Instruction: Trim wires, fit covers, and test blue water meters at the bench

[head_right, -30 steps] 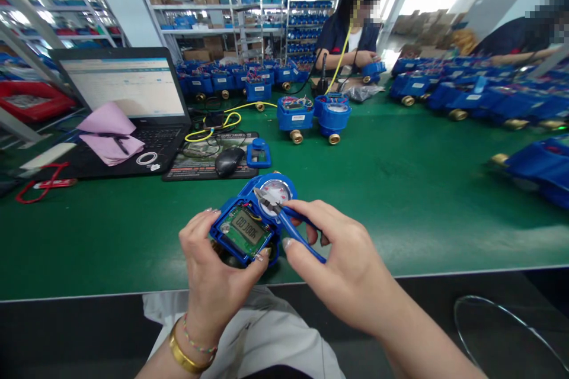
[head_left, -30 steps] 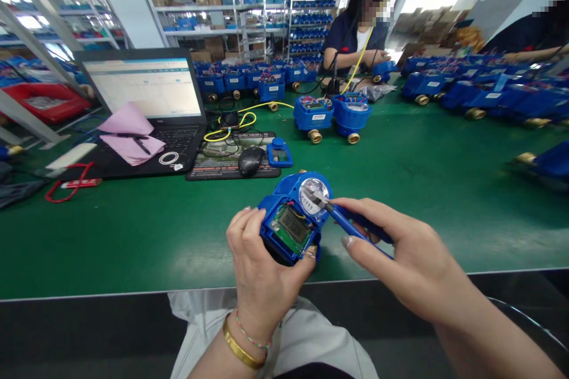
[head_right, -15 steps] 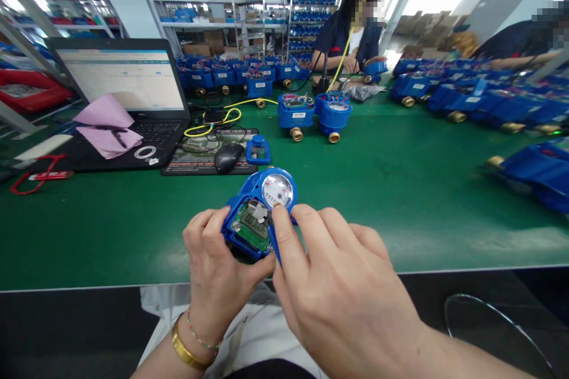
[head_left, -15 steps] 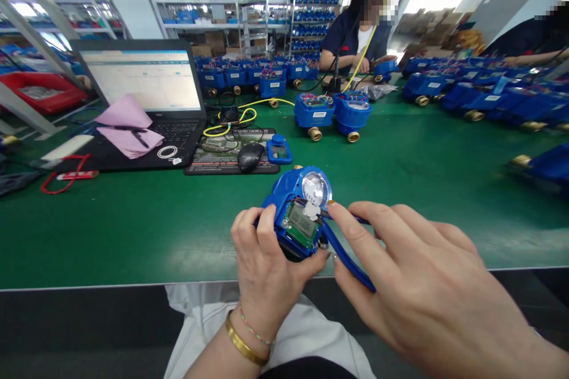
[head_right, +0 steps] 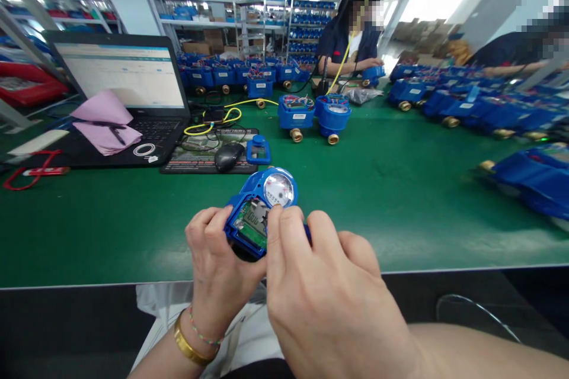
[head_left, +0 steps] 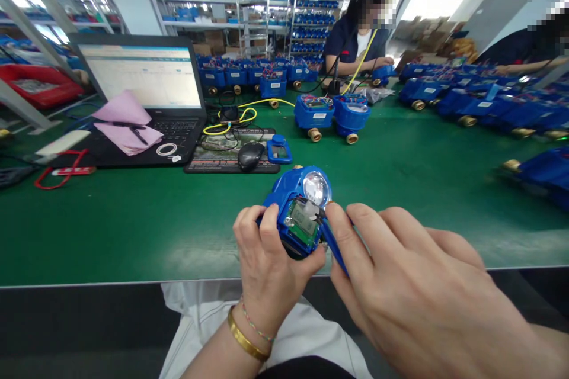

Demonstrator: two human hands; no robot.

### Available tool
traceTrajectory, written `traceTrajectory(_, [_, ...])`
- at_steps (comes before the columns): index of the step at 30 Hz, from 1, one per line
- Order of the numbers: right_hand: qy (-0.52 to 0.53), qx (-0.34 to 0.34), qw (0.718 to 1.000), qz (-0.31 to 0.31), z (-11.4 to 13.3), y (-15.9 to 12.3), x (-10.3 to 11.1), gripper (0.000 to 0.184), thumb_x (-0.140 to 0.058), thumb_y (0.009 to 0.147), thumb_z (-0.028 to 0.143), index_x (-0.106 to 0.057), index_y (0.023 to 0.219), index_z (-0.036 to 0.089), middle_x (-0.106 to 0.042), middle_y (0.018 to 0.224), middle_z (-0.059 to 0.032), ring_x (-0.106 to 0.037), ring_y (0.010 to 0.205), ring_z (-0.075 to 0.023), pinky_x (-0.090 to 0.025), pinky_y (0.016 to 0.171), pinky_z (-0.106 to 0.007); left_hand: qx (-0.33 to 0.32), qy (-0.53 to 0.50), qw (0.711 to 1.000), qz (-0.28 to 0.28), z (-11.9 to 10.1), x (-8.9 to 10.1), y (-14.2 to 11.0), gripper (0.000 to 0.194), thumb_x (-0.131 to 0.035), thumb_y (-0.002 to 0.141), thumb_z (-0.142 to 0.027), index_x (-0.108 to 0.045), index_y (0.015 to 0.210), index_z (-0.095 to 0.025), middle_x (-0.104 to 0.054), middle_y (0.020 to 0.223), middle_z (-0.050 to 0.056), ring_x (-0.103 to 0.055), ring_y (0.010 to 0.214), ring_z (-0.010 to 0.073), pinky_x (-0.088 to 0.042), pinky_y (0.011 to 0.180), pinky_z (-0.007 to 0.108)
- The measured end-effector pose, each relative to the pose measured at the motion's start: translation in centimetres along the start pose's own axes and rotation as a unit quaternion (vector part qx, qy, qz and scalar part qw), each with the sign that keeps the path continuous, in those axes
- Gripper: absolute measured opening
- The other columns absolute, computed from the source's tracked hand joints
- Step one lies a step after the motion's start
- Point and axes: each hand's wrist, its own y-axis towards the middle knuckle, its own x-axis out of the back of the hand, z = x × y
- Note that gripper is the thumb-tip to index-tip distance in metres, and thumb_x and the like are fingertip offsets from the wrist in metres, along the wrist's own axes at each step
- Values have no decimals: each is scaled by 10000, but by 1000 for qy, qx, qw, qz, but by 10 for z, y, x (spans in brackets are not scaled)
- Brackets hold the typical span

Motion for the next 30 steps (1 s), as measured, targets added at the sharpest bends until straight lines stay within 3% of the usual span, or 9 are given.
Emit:
traceTrajectory(4, [-1, -8, 1000, -1, 3, 0, 0, 299, -442, 734, 82, -683, 911, 97, -472, 737, -93, -412, 621, -238, -201, 514, -337, -4, -4, 1000, -7, 1, 0, 1, 577, -666, 802, -388, -444, 1173, -7, -458, 1091, 220, -448, 1042, 357, -442, 895, 546])
traceTrajectory(12, [0, -1, 1000, -18, -2, 3, -5, 275, -467, 749, 95, -700, 895, 87, -494, 688, -86, -426, 591, -241, -211, 508, -336, -11, -12, 1000, -4, 2, 0, 1, 611, -705, 758, -376, -447, 1174, -11, -450, 1079, 210, -450, 1030, 358, -449, 885, 542])
traceTrajectory(23, [23, 10, 999, -38, -11, -2, -13, 349, -509, 808, 186, -684, 1072, 39, -592, 767, -126, -470, 609, -237, -247, 519, -332, -7, -5, 1000, -2, 2, 1, 1, 720, -810, 656, -362, -451, 1171, -12, -447, 1080, 202, -450, 1024, 354, -447, 889, 520])
traceTrajectory(30, [38, 53, 996, -61, -24, -5, -23, 344, -490, 855, 171, -653, 1121, 26, -646, 869, -162, -523, 633, -243, -290, 518, -335, -7, -5, 1000, 9, 2, 3, 3, 645, -731, 711, -364, -462, 1172, -3, -442, 1078, 202, -448, 1022, 354, -448, 881, 530])
